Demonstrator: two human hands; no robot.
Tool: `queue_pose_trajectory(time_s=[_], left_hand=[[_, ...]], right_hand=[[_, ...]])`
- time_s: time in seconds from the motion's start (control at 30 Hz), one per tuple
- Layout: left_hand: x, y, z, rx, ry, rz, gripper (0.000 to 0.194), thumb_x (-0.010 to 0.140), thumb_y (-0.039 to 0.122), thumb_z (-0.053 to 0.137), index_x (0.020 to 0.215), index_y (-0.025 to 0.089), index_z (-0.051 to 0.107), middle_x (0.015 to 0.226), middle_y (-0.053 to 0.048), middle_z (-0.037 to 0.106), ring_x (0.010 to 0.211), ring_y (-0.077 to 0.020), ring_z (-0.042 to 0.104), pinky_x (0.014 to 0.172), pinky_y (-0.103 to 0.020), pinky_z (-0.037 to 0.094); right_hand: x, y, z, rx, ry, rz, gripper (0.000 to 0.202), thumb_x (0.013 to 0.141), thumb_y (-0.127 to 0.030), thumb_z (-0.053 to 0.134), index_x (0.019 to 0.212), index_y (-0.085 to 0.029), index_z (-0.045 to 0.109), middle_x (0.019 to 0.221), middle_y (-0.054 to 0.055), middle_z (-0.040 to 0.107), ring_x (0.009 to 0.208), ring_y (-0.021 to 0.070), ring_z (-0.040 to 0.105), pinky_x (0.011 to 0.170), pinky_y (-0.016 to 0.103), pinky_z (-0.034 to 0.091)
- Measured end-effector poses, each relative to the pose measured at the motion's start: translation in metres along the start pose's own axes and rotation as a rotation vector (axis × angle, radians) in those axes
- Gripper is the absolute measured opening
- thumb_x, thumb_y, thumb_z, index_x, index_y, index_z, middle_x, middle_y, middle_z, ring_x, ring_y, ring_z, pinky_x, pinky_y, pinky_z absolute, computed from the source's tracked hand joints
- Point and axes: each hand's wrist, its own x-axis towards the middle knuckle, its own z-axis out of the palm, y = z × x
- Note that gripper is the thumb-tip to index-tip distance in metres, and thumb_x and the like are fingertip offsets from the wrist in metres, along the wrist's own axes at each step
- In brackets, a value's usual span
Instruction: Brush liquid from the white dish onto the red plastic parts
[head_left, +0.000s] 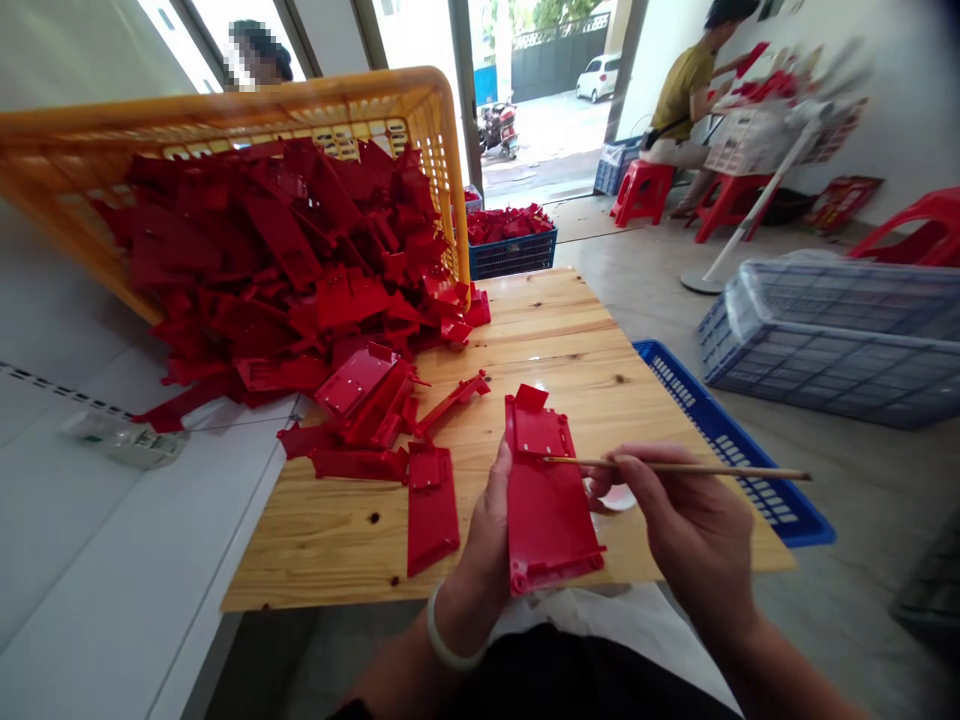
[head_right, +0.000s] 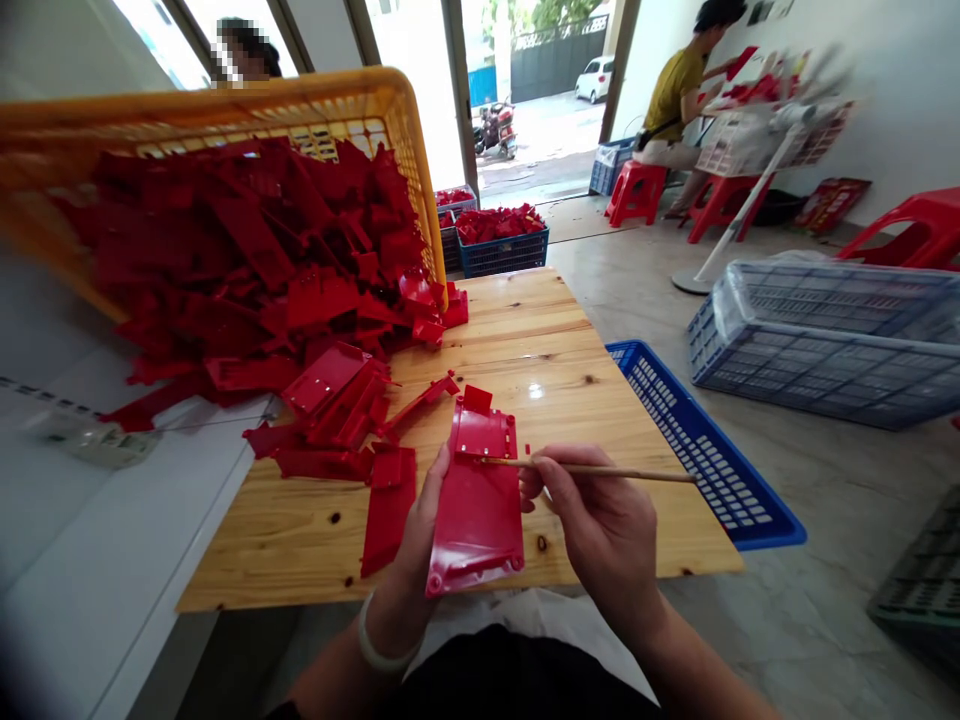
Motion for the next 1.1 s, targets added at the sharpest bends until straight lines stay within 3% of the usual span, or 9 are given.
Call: queue_pose_trajectory(time_s=[0.2,0.43,0.53,0.67,0.77,0.87,0.93,1.03,1.1], left_hand=[[0.030,-0.023,-0.009,-0.062,0.061,-0.056,0.054,0.101,0.060,0.065,0.127,0.015,0.079,0.100,-0.008,0.082,0.095,-0.0241,0.078,0.081,-0.027,0.061],[0.019,-0.018,-0.008,0.018,-0.030,0.036,0.060,0.100,0.069,0.060,0.124,0.017,0.080,0.105,-0.010,0.084,0.102,-0.0278,0.078,0.091,-0.031,0.061],[0.022,-0.023,-0.012,0.069,-0.078,0.101,0.075,0.094,0.077,0.064,0.143,0.020,0.070,0.106,-0.012,0.083,0.099,-0.0292,0.079,0.090,-0.034,0.063],[0.033,-0.035,-0.019,0.137,-0.141,0.135,0.097,0.093,0.085,0.057,0.166,0.023,0.044,0.110,-0.012,0.082,0.087,-0.0276,0.080,0.082,-0.037,0.065],[0.038,-0.040,-0.022,0.141,-0.119,0.177,0.093,0.096,0.079,0.060,0.171,0.029,0.036,0.130,-0.010,0.078,0.111,-0.0284,0.078,0.098,-0.038,0.063],[0.041,-0.043,-0.024,0.132,-0.063,0.267,0.081,0.098,0.070,0.066,0.167,0.033,0.046,0.157,-0.006,0.064,0.150,-0.0272,0.056,0.121,-0.032,0.049],[0.042,-0.044,-0.024,0.126,-0.078,0.290,0.078,0.101,0.068,0.064,0.167,0.032,0.046,0.163,-0.006,0.059,0.154,-0.0268,0.051,0.124,-0.032,0.044],[0.043,-0.045,-0.024,0.113,-0.141,0.248,0.085,0.102,0.070,0.060,0.173,0.031,0.034,0.155,-0.009,0.065,0.143,-0.0293,0.062,0.118,-0.038,0.052],[0.044,-0.045,-0.024,0.122,-0.130,0.264,0.086,0.101,0.070,0.060,0.172,0.030,0.035,0.157,-0.009,0.064,0.147,-0.0293,0.058,0.118,-0.037,0.053]], right_hand=[[-0.006,0.007,-0.003,-0.037,-0.008,0.013,0.007,0.107,-0.025,0.070,0.104,-0.025,0.076,0.079,-0.003,0.078,0.069,0.0111,0.075,0.067,0.018,0.062],[-0.007,0.003,-0.007,-0.089,-0.007,-0.067,0.013,0.107,-0.016,0.066,0.109,-0.026,0.074,0.085,-0.004,0.078,0.074,0.0110,0.076,0.073,0.019,0.063],[-0.006,-0.002,-0.011,-0.188,-0.021,-0.171,0.015,0.105,-0.013,0.067,0.111,-0.025,0.074,0.091,-0.002,0.077,0.078,0.0112,0.076,0.075,0.019,0.062],[-0.003,-0.005,-0.013,-0.283,-0.146,-0.302,0.018,0.104,-0.010,0.067,0.116,-0.023,0.072,0.100,0.001,0.077,0.085,0.0138,0.076,0.081,0.023,0.061],[0.000,-0.008,-0.009,-0.310,-0.202,-0.348,0.019,0.104,-0.009,0.064,0.117,-0.022,0.069,0.098,0.002,0.075,0.083,0.0142,0.075,0.079,0.025,0.060],[0.004,-0.011,-0.005,-0.348,-0.229,-0.387,0.017,0.105,-0.009,0.063,0.115,-0.022,0.067,0.094,0.001,0.074,0.079,0.0139,0.073,0.075,0.025,0.060],[0.006,-0.012,-0.003,-0.371,-0.248,-0.423,0.018,0.104,-0.009,0.063,0.115,-0.023,0.067,0.093,0.001,0.074,0.078,0.0146,0.073,0.075,0.025,0.061],[0.007,-0.013,-0.005,-0.404,-0.266,-0.476,0.021,0.103,-0.008,0.064,0.118,-0.023,0.067,0.094,0.002,0.076,0.081,0.0170,0.075,0.076,0.027,0.062],[0.007,-0.014,-0.007,-0.426,-0.263,-0.491,0.022,0.103,-0.008,0.064,0.118,-0.023,0.067,0.094,0.003,0.077,0.081,0.0177,0.076,0.076,0.027,0.062]])
